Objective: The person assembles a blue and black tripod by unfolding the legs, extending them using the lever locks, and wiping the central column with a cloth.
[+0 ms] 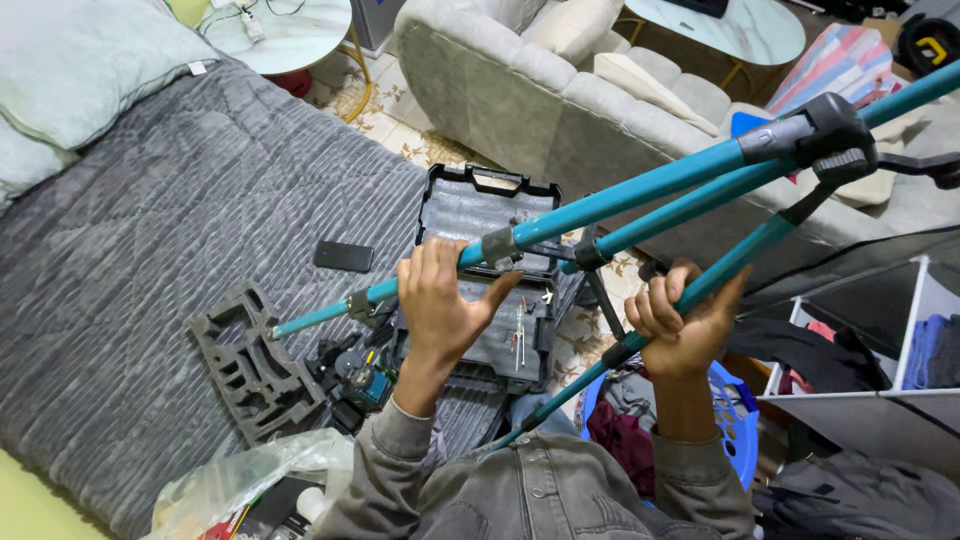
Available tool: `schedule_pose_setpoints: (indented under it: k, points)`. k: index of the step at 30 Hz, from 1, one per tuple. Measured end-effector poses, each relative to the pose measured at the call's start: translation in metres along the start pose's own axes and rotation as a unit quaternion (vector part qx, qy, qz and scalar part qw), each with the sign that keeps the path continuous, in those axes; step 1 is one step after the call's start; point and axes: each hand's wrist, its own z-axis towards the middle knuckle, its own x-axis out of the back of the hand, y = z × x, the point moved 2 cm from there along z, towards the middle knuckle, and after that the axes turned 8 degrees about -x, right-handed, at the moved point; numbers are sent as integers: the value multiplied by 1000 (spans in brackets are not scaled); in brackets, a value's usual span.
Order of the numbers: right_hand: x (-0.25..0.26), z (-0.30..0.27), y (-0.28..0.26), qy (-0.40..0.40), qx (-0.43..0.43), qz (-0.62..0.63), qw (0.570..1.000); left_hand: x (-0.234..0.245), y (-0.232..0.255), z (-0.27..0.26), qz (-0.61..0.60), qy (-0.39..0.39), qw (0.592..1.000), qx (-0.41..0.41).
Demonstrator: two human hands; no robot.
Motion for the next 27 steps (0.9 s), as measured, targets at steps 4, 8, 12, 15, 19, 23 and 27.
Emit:
schedule_pose_setpoints:
  k: [4, 8, 12, 15, 19, 23, 27]
  points:
    - [-6, 1, 5, 35, 5, -26, 999, 5, 2, -5, 24, 13, 999, 16]
    - [-13, -11, 7, -52, -9, 21, 998, 9, 22, -32, 0, 169, 986, -13]
    - [-14, -20, 7, -124, -8, 25, 992, 7, 28, -65, -64, 239, 969, 18]
    - [-12, -20, 14, -141, 9, 63, 988, -4, 31, -82, -95, 301, 949, -19]
    - [-17, -19, 21, -192, 21, 127, 973, -45, 26, -85, -425, 63, 893, 132]
    - [-27, -29, 33, -211, -5, 163, 964, -76, 7, -78, -587, -123, 757, 261]
    - [-40, -40, 51, -230, -18, 153, 961, -66, 12, -70, -666, -127, 703, 215]
